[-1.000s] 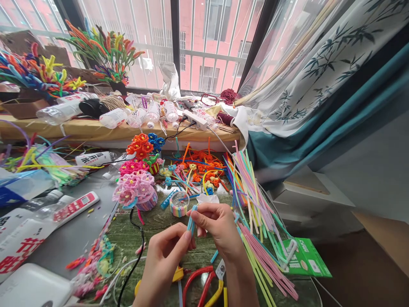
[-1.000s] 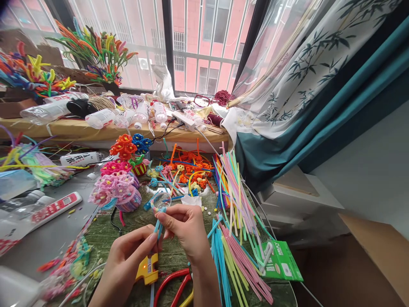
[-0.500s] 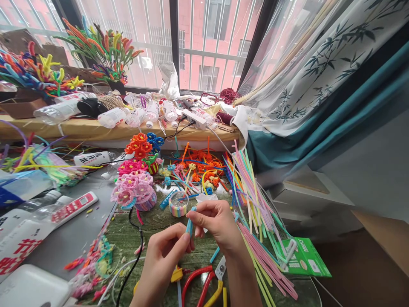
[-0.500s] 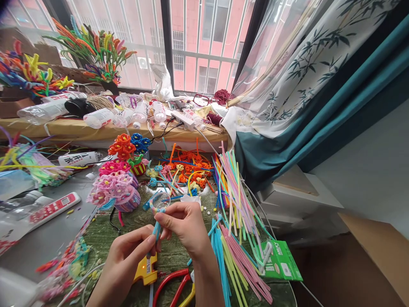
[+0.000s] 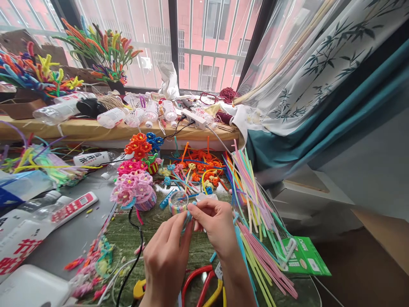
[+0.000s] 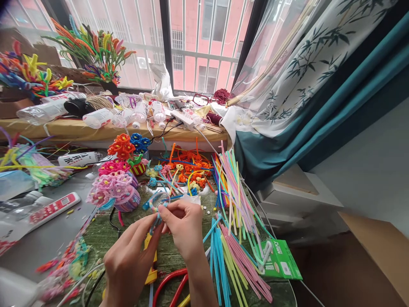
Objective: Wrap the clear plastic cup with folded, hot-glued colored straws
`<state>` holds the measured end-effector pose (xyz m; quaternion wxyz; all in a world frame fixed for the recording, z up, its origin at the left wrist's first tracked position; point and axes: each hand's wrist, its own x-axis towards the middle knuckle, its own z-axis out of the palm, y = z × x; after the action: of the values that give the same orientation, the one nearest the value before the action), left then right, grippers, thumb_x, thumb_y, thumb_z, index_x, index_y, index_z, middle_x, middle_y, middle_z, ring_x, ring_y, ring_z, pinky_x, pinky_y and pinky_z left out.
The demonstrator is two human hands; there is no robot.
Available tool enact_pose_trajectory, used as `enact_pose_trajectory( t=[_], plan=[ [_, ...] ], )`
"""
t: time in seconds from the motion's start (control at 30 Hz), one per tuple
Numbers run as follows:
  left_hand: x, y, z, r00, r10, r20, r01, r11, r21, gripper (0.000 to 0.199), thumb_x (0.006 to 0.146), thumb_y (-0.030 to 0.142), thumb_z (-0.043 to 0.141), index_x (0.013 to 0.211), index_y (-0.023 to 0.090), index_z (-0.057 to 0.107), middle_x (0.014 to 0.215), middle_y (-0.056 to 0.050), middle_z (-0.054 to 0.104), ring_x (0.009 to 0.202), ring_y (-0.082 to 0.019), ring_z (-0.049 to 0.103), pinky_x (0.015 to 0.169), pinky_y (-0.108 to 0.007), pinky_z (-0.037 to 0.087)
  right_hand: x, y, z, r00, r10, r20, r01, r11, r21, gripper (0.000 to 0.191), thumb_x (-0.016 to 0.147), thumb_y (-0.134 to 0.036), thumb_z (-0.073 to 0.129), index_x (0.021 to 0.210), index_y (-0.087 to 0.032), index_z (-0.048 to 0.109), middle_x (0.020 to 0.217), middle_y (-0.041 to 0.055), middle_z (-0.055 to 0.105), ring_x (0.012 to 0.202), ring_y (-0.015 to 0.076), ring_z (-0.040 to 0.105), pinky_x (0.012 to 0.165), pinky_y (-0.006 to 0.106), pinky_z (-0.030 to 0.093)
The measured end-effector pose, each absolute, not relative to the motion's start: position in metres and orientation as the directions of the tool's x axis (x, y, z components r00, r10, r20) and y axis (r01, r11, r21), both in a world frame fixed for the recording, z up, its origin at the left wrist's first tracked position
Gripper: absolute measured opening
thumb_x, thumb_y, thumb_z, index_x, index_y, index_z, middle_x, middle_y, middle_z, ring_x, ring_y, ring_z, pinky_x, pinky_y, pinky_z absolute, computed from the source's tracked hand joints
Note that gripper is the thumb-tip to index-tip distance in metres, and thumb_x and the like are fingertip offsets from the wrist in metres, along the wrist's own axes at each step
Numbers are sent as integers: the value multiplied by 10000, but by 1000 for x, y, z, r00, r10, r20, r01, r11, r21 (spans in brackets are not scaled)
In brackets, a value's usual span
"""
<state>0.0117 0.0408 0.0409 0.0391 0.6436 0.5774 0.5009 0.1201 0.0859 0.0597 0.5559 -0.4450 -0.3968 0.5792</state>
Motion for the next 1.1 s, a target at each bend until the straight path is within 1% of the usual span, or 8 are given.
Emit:
enact_pose_trajectory(
  t=[0.13, 0.33, 0.47, 0.6, 0.73, 0.83, 0.97, 1.1],
  plan=[
    [9, 40, 35, -52, 778, 626, 798, -344, 494, 239, 833, 213, 679, 1061, 209, 751, 944, -92, 785, 808, -232, 730, 813, -285, 514, 117, 85, 54, 29, 996, -78, -293, -67, -954, 321, 640, -437, 826, 588, -161, 671, 434, -17, 580, 365, 107, 511, 383, 227, 403],
    [8, 38, 33, 86, 752, 653, 860, -387, 333, 271, 883, 173, 611, 1131, 123, 707, 962, -121, 778, 802, -220, 737, 802, -262, 503, 119, 87, 52, 35, 996, -82, -279, -69, -958, 311, 643, -427, 825, 590, -160, 674, 429, -16, 574, 367, 108, 511, 388, 227, 388],
    [7, 38, 30, 84, 762, 642, 883, -355, 307, 295, 889, 184, 604, 1166, 126, 687, 984, -123, 776, 795, -221, 739, 784, -264, 504, 119, 87, 53, 58, 996, -64, -276, -46, -960, 320, 665, -431, 814, 582, -160, 665, 434, -12, 580, 369, 105, 509, 386, 223, 379],
    [5, 38, 27, 100, 786, 610, 859, -378, 346, 293, 891, 177, 593, 1164, 154, 696, 963, -110, 781, 786, -216, 739, 771, -252, 503, 118, 86, 50, 66, 995, -68, -268, -48, -962, 309, 700, -422, 791, 593, -162, 664, 426, -17, 566, 370, 105, 503, 395, 228, 377],
    [4, 37, 25, 64, 814, 577, 865, -333, 375, 313, 876, 192, 617, 1178, 168, 697, 982, -111, 779, 777, -220, 738, 751, -257, 497, 119, 86, 48, 82, 994, -74, -269, -49, -962, 305, 699, -417, 790, 597, -160, 662, 435, -14, 572, 373, 103, 501, 390, 222, 375],
    [5, 37, 24, 92, 811, 578, 894, -323, 310, 321, 887, 197, 605, 1194, 141, 680, 960, -111, 781, 752, -206, 733, 719, -251, 495, 119, 86, 50, 114, 991, -72, -253, -41, -967, 307, 692, -412, 790, 594, -151, 660, 433, -13, 570, 366, 96, 493, 380, 211, 368],
    [6, 39, 22, 159, 748, 644, 915, -356, 188, 261, 940, 173, 530, 1133, 84, 682, 859, -82, 777, 652, -150, 709, 647, -228, 479, 120, 85, 54, 134, 988, -79, -220, -48, -974, 299, 716, -390, 768, 589, -144, 652, 421, -18, 557, 360, 86, 477, 380, 200, 357],
    [5, 41, 26, 211, 721, 660, 905, -399, 146, 250, 974, 170, 469, 1058, 73, 683, 773, -45, 752, 600, -122, 685, 608, -221, 469, 122, 84, 53, 125, 989, -73, -208, -46, -977, 290, 736, -377, 753, 599, -141, 652, 426, -21, 556, 363, 77, 470, 383, 192, 347]
  ],
)
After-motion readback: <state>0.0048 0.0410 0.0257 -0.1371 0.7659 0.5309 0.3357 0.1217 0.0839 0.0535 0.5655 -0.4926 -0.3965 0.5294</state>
